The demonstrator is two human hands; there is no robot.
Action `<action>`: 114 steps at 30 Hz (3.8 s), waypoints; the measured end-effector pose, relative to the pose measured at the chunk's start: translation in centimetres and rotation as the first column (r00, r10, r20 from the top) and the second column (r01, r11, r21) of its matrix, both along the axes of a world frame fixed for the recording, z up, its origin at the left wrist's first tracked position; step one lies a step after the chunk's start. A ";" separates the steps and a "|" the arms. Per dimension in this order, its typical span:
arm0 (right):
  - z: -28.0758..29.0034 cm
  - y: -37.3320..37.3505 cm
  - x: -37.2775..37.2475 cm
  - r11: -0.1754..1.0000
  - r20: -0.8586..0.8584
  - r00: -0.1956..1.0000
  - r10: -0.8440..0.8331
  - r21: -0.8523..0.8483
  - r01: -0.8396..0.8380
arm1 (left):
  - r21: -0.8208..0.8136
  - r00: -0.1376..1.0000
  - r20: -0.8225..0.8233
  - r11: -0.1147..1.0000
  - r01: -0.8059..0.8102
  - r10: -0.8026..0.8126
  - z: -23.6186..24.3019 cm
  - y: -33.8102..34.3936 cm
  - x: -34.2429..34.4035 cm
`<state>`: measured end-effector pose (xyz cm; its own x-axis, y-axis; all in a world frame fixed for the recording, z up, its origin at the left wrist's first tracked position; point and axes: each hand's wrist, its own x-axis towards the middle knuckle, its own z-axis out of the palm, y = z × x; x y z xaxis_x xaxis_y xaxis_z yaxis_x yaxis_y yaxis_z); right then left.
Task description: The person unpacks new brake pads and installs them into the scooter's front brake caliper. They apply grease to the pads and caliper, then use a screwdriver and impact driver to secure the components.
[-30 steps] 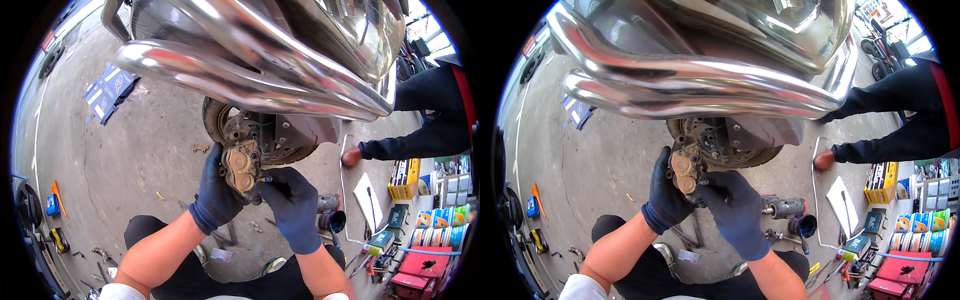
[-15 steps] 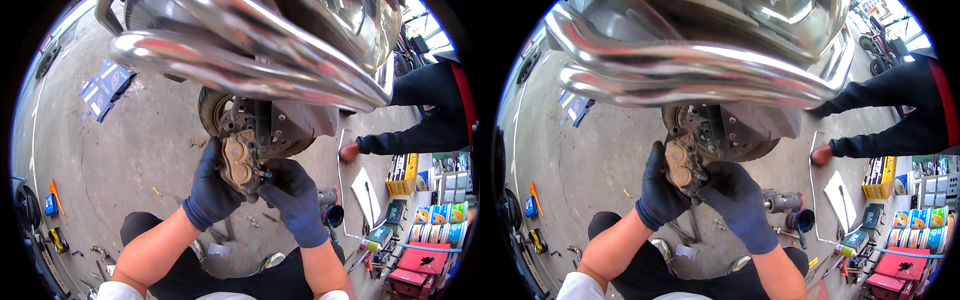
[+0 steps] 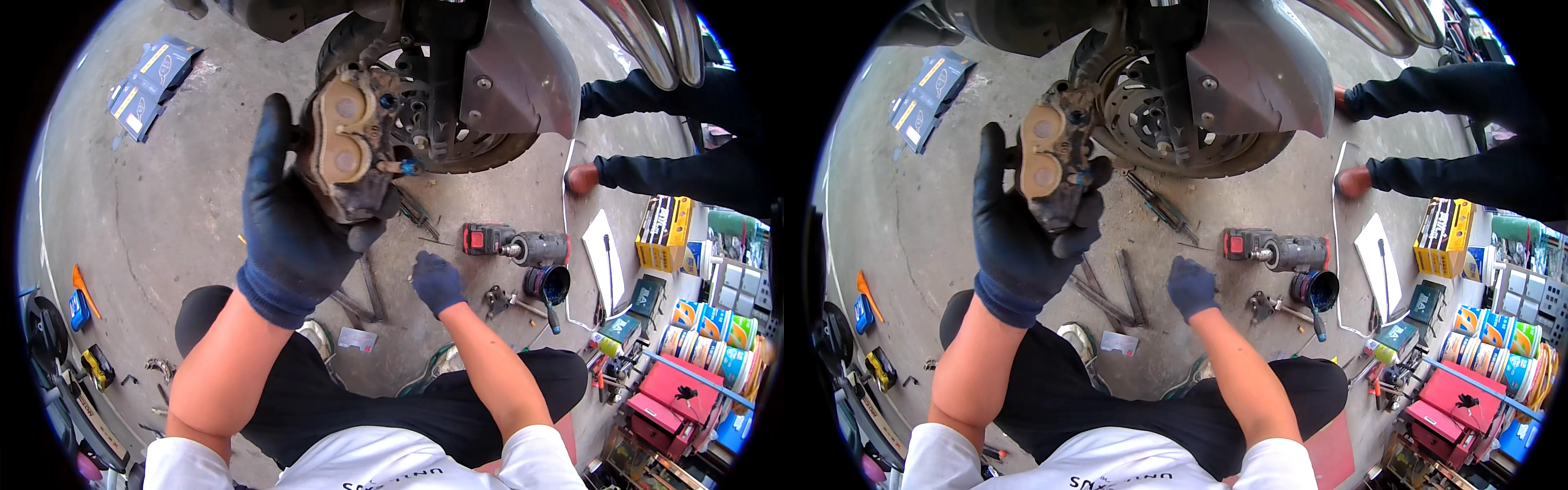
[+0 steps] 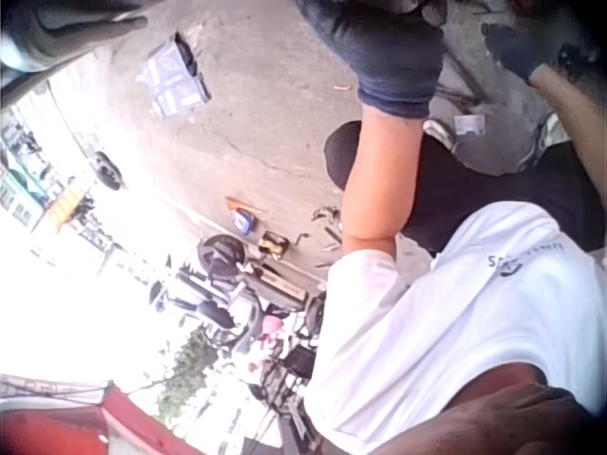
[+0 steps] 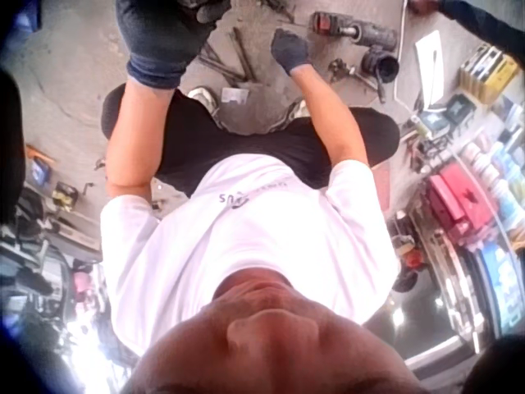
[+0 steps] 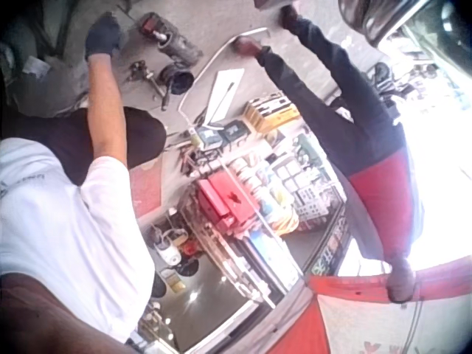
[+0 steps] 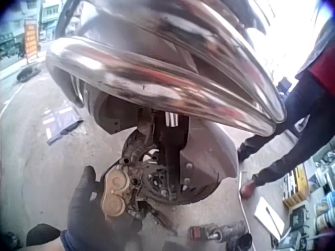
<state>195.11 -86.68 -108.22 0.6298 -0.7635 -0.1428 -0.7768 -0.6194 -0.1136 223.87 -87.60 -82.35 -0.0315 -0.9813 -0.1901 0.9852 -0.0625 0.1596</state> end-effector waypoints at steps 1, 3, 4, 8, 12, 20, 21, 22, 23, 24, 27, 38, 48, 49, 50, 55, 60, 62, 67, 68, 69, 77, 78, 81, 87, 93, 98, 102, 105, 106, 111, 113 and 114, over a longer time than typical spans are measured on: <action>-0.6 0.5 0.8 0.998 0.032 0.999 0.007 -0.061 -0.005 | -0.006 0.999 0.037 1.000 0.010 -0.010 0.2 0.2 0.3; -1.2 1.1 2.5 0.988 0.115 0.993 0.016 -0.152 0.002 | 0.045 0.999 0.052 0.999 -0.005 0.002 0.2 0.7 1.3; -1.3 1.2 2.7 0.984 0.068 0.996 -0.061 -0.164 0.071 | 0.072 0.998 0.057 0.997 -0.012 0.008 0.1 0.9 1.7; -1.2 -0.2 1.0 0.901 0.101 0.895 -0.434 0.027 0.433 | 0.056 0.990 0.127 0.996 -0.075 0.067 0.3 1.3 1.7; 0.7 -2.1 -4.8 0.896 0.017 0.896 -0.444 0.035 0.444 | 0.036 0.987 0.151 0.997 -0.068 0.062 1.3 1.4 1.8; -1.5 0.5 -7.0 0.975 -0.170 0.964 -0.207 0.043 0.217 | -0.132 0.996 -0.028 0.988 -0.083 0.079 0.9 3.6 2.7; -1.0 0.4 -6.9 0.967 -0.149 0.961 -0.233 0.074 0.246 | -0.110 0.994 0.005 0.988 -0.106 0.107 1.0 3.8 2.4; -0.2 0.4 -6.8 0.955 -0.143 0.955 -0.260 0.110 0.277 | -0.124 0.994 0.069 0.989 -0.081 0.090 1.9 3.3 2.4; 1.1 -0.2 -6.3 0.941 -0.082 0.963 -0.256 0.205 0.268 | -0.150 0.994 0.088 0.988 -0.046 0.059 2.0 3.0 2.5; 3.2 -0.5 -5.4 0.920 -0.030 0.967 -0.252 0.302 0.249 | -0.171 0.994 0.103 0.985 -0.013 0.030 1.4 2.8 2.5; 14.5 -2.6 -0.4 0.603 0.060 0.855 -0.515 0.734 0.312 | -0.118 0.986 0.164 0.992 0.038 -0.019 0.8 2.2 2.0; 41.0 -6.9 8.8 0.891 0.545 0.736 -0.402 0.418 0.177 | -0.096 0.946 0.294 0.981 0.168 -0.133 -0.1 1.7 2.0; 39.9 -7.2 9.3 0.895 0.534 0.750 -0.391 0.411 0.174 | -0.103 0.950 0.276 0.978 0.179 -0.145 0.2 1.6 2.4; 39.9 -7.3 9.3 0.892 0.527 0.752 -0.397 0.413 0.181 | -0.102 0.950 0.274 0.978 0.182 -0.149 0.3 1.6 2.4; 39.9 -7.3 9.3 0.890 0.521 0.753 -0.402 0.415 0.188 | -0.074 0.945 0.290 0.981 0.180 -0.152 0.5 1.6 2.3; 41.9 -8.1 10.3 0.996 0.360 0.933 -0.002 0.079 -0.028 | -0.004 0.915 0.376 0.987 0.159 -0.146 0.6 1.4 2.0; 42.2 -8.5 10.6 0.984 0.341 0.939 -0.034 0.177 -0.028 | -0.011 0.908 0.390 0.985 0.174 -0.157 0.6 1.4 2.4; 41.9 -8.5 10.5 0.982 0.348 0.938 -0.005 0.178 -0.061 | -0.010 0.907 0.390 0.984 0.177 -0.159 0.7 1.4 2.6; 41.5 -9.2 10.5 0.929 0.285 0.954 -0.095 0.370 -0.018 | 0.034 0.878 0.433 0.977 0.212 -0.205 1.6 1.2 2.8; 41.3 -9.4 10.5 0.921 0.301 0.948 -0.102 0.388 -0.024 | 0.039 0.864 0.456 0.975 0.220 -0.213 1.5 1.1 2.6; 41.3 -9.5 10.8 0.924 0.279 0.957 -0.075 0.381 -0.039 | 0.047 0.852 0.478 0.974 0.220 -0.215 1.2 1.1 2.8; 41.4 -10.1 11.7 0.946 0.258 0.957 0.132 0.256 -0.199 | 0.098 0.826 0.520 0.976 0.194 -0.216 1.4 1.5 3.7; 41.3 -10.2 11.6 0.948 0.232 0.949 0.214 0.187 -0.259 | 0.089 0.831 0.516 0.978 0.191 -0.209 1.4 1.5 3.6; 41.0 -10.7 11.3 0.916 0.159 0.908 0.388 0.043 -0.399 | 0.078 0.847 0.499 0.982 0.170 -0.186 1.5 1.6 3.5; 40.3 -10.4 12.6 0.860 0.146 0.852 0.503 0.016 -0.511 | 0.080 0.851 0.495 0.985 0.155 -0.174 1.3 1.5 2.9; 40.5 -10.2 13.1 0.825 0.039 0.824 0.566 -0.021 -0.565 | 0.054 0.862 0.461 0.976 0.212 -0.213 1.0 1.4 3.3; 39.8 -10.3 13.1 0.815 -0.005 0.815 0.580 -0.009 -0.580 | 0.000 0.884 0.416 0.973 0.233 -0.212 0.7 1.1 3.6; 39.0 -9.0 13.5 0.775 -0.221 0.781 0.584 -0.133 -0.618 | 0.110 0.842 0.453 0.956 0.273 -0.293 -0.1 0.3 3.4; 37.9 -8.7 13.4 0.824 -0.176 0.816 0.550 -0.048 -0.565 | 0.116 0.866 0.444 0.973 0.199 -0.230 -1.2 -0.1 2.8; 37.6 -8.6 13.2 0.867 -0.138 0.856 0.498 0.048 -0.496 | 0.115 0.864 0.457 0.977 0.178 -0.211 -1.3 -0.2 2.7; 36.3 -9.2 12.6 0.872 0.175 0.877 0.449 0.128 -0.472 | 0.145 0.822 0.498 0.961 0.236 -0.277 -0.9 -0.3 3.1; 35.2 -9.6 11.7 0.846 0.192 0.839 0.510 0.062 -0.529 | 0.152 0.820 0.507 0.964 0.220 -0.267 -1.1 -0.5 2.7; 35.3 -9.4 11.7 0.871 0.213 0.872 0.441 0.133 -0.473 | 0.157 0.819 0.512 0.966 0.206 -0.259 -1.4 -0.5 2.4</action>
<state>206.82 -96.10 -72.92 0.9284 -0.3565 -0.1050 -0.3698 -0.8574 -0.3579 226.22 -88.12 -83.73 -0.1268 -0.9351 -0.3310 0.7089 -0.3188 0.6292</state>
